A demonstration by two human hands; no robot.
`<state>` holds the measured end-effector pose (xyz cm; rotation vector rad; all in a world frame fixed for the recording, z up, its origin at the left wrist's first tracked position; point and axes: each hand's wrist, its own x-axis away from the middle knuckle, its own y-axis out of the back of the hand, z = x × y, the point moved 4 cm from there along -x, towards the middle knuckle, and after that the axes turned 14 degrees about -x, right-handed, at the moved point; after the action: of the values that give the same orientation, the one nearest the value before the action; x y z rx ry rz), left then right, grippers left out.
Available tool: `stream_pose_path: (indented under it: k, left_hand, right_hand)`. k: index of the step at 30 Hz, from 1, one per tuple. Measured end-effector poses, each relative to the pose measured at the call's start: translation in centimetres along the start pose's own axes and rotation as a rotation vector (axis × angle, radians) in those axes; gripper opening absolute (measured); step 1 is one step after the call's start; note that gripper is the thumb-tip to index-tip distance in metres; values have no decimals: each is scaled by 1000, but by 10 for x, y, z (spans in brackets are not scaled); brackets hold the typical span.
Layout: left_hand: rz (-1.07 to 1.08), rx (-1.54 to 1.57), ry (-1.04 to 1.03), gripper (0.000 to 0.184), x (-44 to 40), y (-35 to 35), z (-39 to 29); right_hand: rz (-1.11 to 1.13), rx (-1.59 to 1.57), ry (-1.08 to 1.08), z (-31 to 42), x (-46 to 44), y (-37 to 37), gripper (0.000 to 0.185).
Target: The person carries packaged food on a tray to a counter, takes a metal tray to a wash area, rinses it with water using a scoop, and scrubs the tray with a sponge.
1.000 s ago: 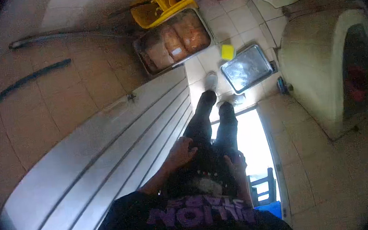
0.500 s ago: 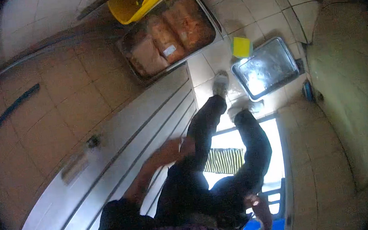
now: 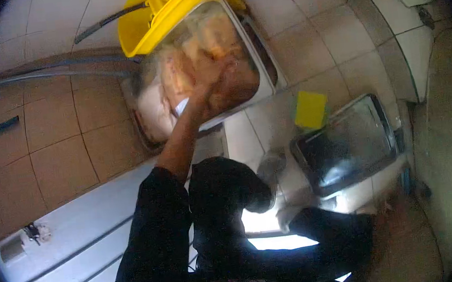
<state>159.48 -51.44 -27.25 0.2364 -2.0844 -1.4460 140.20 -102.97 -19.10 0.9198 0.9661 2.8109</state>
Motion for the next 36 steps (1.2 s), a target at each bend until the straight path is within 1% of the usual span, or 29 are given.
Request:
stream_pose_path:
  k: [1,2,4,7,8,9,11,12,13,14,15,16,17,18,19,20,21,23,25,26,27,29,30,32,33,35,36]
  left_hand:
    - [66,48,-5,70,-3,-1,-3]
    - [-68,-78,23,62,-38,-31,41]
    - [-227,-198,46,55,-59,-34,53]
    - [159,332,-139,36,-17,-12,5]
    - [200,360,-152,34,-20,-16,10]
    - [194,351,-155,32,-35,-26,24]
    - [143,267,-132,28,-80,-43,67]
    - [131,242,-132,26,-86,-44,75]
    - [149,292,-104,25,-64,-34,54]
    - [145,294,-114,25,-46,-24,33]
    - [196,362,-128,25,-28,-19,13]
    - [248,431,-144,25,-18,-17,1]
    - [247,438,-162,25,-17,-15,-3]
    - [310,490,-96,25,-17,-17,-1]
    - [372,542,-28,26,-18,-18,2]
    - [366,554,-42,26,-24,-21,6]
    - [376,556,11,23,-33,-26,14]
    - [384,566,56,21,-27,-21,8]
    - [392,639,93,23,-15,-17,0]
    - [394,648,88,23,-12,-15,-1]
    - [381,653,-17,23,-10,-12,-4]
    - [366,670,-122,24,-24,-19,-1]
    - [196,541,-19,24,-53,-32,16]
    - [21,414,87,25,-68,-38,40]
    - [46,639,-194,25,-68,-40,42]
    - [69,866,-483,25,-59,-29,26]
    - [54,495,-133,28,-68,-30,20]
  right_hand:
    - [1,-23,0,0,-5,-1,48]
    - [4,-45,4,2,-10,-1,49]
    - [15,-93,13,3,-15,-4,51]
    - [49,-182,12,6,-14,-8,54]
    - [59,-222,18,6,-9,-8,55]
    - [70,-257,25,7,-3,-10,56]
    - [76,-341,111,2,11,-14,58]
    - [79,-401,202,3,19,-14,59]
    - [72,-405,205,3,25,-16,59]
    - [40,-462,311,11,30,-16,54]
    - [0,-520,414,17,40,-16,49]
    - [-18,-522,419,20,47,-17,49]
    - [-57,-517,440,25,53,-17,45]
    - [-95,-509,464,29,59,-16,41]
    - [-109,-502,478,33,64,-13,41]
    - [-73,-506,415,34,67,-12,40]
    - [-33,-512,351,35,68,-13,40]
    - [-17,-553,354,39,72,-15,41]
    - [1,-590,349,43,76,-17,42]
    - [12,-615,307,43,78,-19,42]
    - [23,-639,263,43,80,-21,43]
    - [9,-610,277,46,85,-21,43]
    - [1,-593,287,46,85,-22,43]
    - [-19,-562,334,41,85,-25,41]
    - [-44,-535,370,40,86,-25,39]
    - [-11,-532,368,42,87,-23,36]
    - [21,-534,361,43,88,-24,34]
